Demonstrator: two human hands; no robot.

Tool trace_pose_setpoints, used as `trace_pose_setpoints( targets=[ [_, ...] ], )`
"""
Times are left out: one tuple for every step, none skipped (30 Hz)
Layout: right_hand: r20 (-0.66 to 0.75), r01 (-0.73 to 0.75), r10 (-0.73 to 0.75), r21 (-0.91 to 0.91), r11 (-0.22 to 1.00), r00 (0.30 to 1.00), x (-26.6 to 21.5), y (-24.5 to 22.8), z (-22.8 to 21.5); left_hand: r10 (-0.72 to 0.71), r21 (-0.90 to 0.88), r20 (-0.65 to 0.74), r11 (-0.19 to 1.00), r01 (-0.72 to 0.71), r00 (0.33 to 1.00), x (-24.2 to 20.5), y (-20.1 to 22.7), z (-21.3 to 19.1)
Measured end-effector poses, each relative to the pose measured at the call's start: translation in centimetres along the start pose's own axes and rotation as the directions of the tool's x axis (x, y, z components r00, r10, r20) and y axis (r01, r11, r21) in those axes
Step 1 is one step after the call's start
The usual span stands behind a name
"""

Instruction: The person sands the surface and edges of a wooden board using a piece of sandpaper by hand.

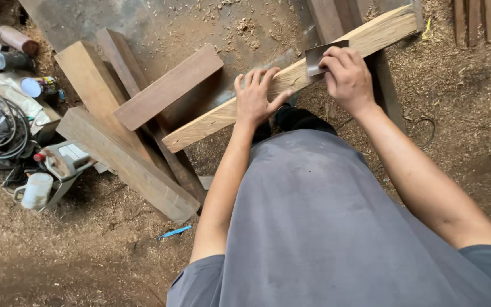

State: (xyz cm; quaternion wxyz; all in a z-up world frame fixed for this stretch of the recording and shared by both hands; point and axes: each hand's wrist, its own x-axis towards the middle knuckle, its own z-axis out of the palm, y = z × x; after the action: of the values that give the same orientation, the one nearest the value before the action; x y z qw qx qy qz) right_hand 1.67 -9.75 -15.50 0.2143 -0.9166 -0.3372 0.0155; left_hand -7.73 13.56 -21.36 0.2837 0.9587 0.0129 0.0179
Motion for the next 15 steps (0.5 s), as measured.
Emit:
trace_pose_setpoints(
  targets=[
    [0.001,0.017,-0.017,0.032,0.999,1.000,0.1,0.6,0.0,-0.047,-0.008,0.006,0.999,0.047,0.999,0.4,0.0,0.5],
    [0.002,0.034,-0.035,0.063,0.997,0.999,0.0,1.0,0.1,-0.095,-0.017,0.012,0.995,0.095,0.995,0.6,0.1,1.1],
    [0.008,0.052,-0.053,0.094,0.994,0.999,-0.1,1.6,0.0,-0.145,-0.030,0.020,0.989,0.146,0.989,0.8,0.3,1.8],
    [-0.003,0.067,-0.067,0.128,0.990,0.998,0.0,1.8,0.2,-0.181,-0.012,0.002,0.983,0.181,0.984,1.2,0.1,2.5],
    [-0.006,0.080,-0.080,0.166,0.983,0.997,0.0,1.5,0.7,-0.223,0.004,-0.012,0.975,0.223,0.975,1.2,-0.1,2.9],
    [-0.010,0.093,-0.093,0.205,0.974,0.996,0.0,1.3,1.0,-0.265,0.020,-0.026,0.964,0.266,0.964,1.1,-0.2,3.3],
    [-0.001,0.116,-0.118,0.216,0.969,0.993,-0.1,1.3,1.1,-0.271,0.025,-0.053,0.962,0.273,0.961,1.0,-0.2,3.6],
    [0.008,0.138,-0.143,0.228,0.964,0.990,-0.1,1.4,1.2,-0.277,0.031,-0.081,0.960,0.280,0.957,0.9,-0.2,3.8],
    [0.012,0.163,-0.171,0.241,0.957,0.985,0.0,1.2,1.4,-0.280,0.039,-0.113,0.957,0.286,0.953,0.7,-0.3,3.7],
    [0.046,0.134,-0.147,0.217,0.967,0.988,0.0,1.2,1.5,-0.293,0.059,-0.111,0.952,0.301,0.950,0.3,-0.3,3.4],
    [0.076,0.108,-0.123,0.177,0.978,0.990,0.1,2.0,1.1,-0.299,0.069,-0.115,0.949,0.308,0.947,0.6,0.0,3.6],
    [0.104,0.083,-0.098,0.135,0.987,0.990,0.3,3.1,0.5,-0.306,0.078,-0.120,0.946,0.316,0.945,1.0,0.1,3.6],
    [0.070,0.029,-0.036,0.096,0.995,0.997,0.4,4.3,-0.4,-0.300,0.080,-0.134,0.947,0.313,0.944,0.9,0.2,3.7],
    [0.034,-0.026,0.024,0.059,0.998,0.999,0.7,5.5,-1.3,-0.295,0.082,-0.149,0.947,0.309,0.944,0.9,0.3,3.7],
    [-0.007,-0.082,0.082,0.027,0.996,0.997,1.2,5.9,-1.7,-0.289,0.089,-0.164,0.948,0.306,0.943,0.9,0.2,3.6]
  ],
)
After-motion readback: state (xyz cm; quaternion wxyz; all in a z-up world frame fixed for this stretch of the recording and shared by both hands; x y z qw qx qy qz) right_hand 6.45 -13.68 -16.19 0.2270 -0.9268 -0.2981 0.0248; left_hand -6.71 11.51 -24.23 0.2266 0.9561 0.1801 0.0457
